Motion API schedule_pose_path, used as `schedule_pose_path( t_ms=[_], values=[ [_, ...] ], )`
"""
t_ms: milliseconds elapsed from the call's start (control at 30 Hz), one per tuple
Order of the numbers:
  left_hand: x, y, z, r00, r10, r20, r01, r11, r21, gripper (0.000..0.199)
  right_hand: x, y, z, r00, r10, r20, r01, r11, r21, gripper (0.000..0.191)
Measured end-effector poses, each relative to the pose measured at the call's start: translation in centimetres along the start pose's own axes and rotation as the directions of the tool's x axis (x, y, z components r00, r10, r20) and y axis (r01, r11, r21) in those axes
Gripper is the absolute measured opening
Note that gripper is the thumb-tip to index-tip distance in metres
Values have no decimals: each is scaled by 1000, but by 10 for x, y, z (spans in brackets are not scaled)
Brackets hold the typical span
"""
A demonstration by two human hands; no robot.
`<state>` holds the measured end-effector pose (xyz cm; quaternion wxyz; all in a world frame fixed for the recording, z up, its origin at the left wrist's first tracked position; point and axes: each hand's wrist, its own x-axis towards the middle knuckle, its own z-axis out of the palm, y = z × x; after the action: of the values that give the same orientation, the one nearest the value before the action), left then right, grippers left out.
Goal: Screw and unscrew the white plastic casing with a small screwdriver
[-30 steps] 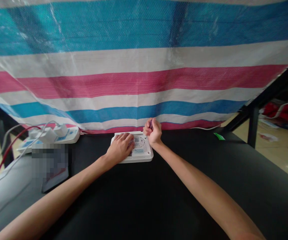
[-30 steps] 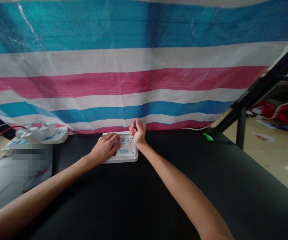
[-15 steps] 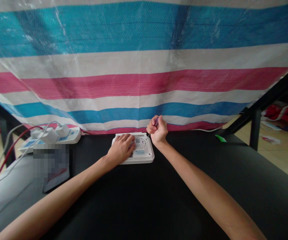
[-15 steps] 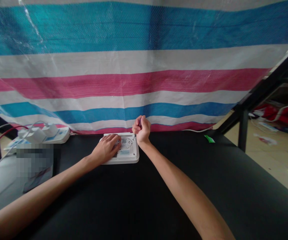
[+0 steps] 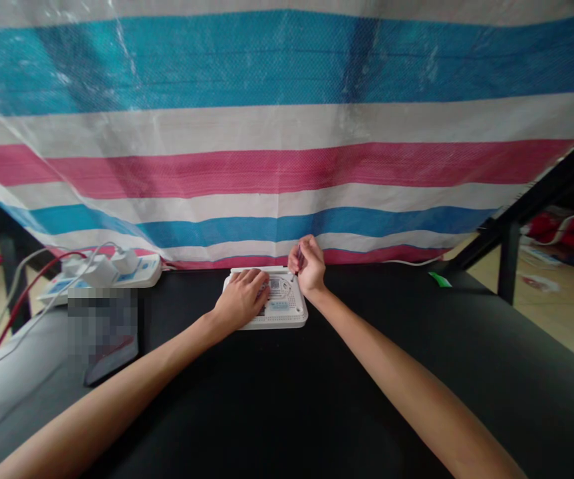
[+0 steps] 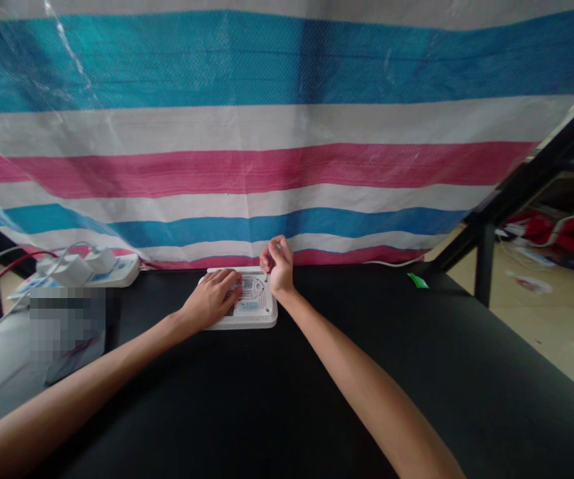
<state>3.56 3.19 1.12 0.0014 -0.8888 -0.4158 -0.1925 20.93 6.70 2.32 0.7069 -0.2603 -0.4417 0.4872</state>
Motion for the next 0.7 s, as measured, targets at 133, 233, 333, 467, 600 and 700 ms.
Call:
schedule_pose_path(
  t_ms=[133, 233, 333, 467, 600, 700],
  values=[
    [0, -1, 1, 1000, 1, -8, -1, 1000, 4, 19, 0, 0, 5, 996, -63, -68, 60, 998, -36, 43],
    [0, -1, 1, 1000, 7, -10, -7, 1000, 0, 19, 0, 1, 8, 996, -53, -67, 51, 998, -28, 45],
    [0, -1, 0, 1000, 6, -4, -6, 1000, 0, 19, -1, -1, 9, 999, 0, -49, -1, 1000, -9, 44],
    [0, 1, -2, 1000, -5, 6, 5, 1000, 13, 19, -1, -5, 9, 999, 6, -33, -6, 1000, 3, 42],
    [1, 1, -3, 1000, -5, 8, 5, 1000, 22, 18, 0, -3, 8, 1000, 1, 6, -1, 1000, -23, 42],
    [1, 1, -3, 1000, 0, 7, 0, 1000, 19, 18, 1, 0, 8, 999, -34, 30, 35, 999, -31, 42]
  ],
)
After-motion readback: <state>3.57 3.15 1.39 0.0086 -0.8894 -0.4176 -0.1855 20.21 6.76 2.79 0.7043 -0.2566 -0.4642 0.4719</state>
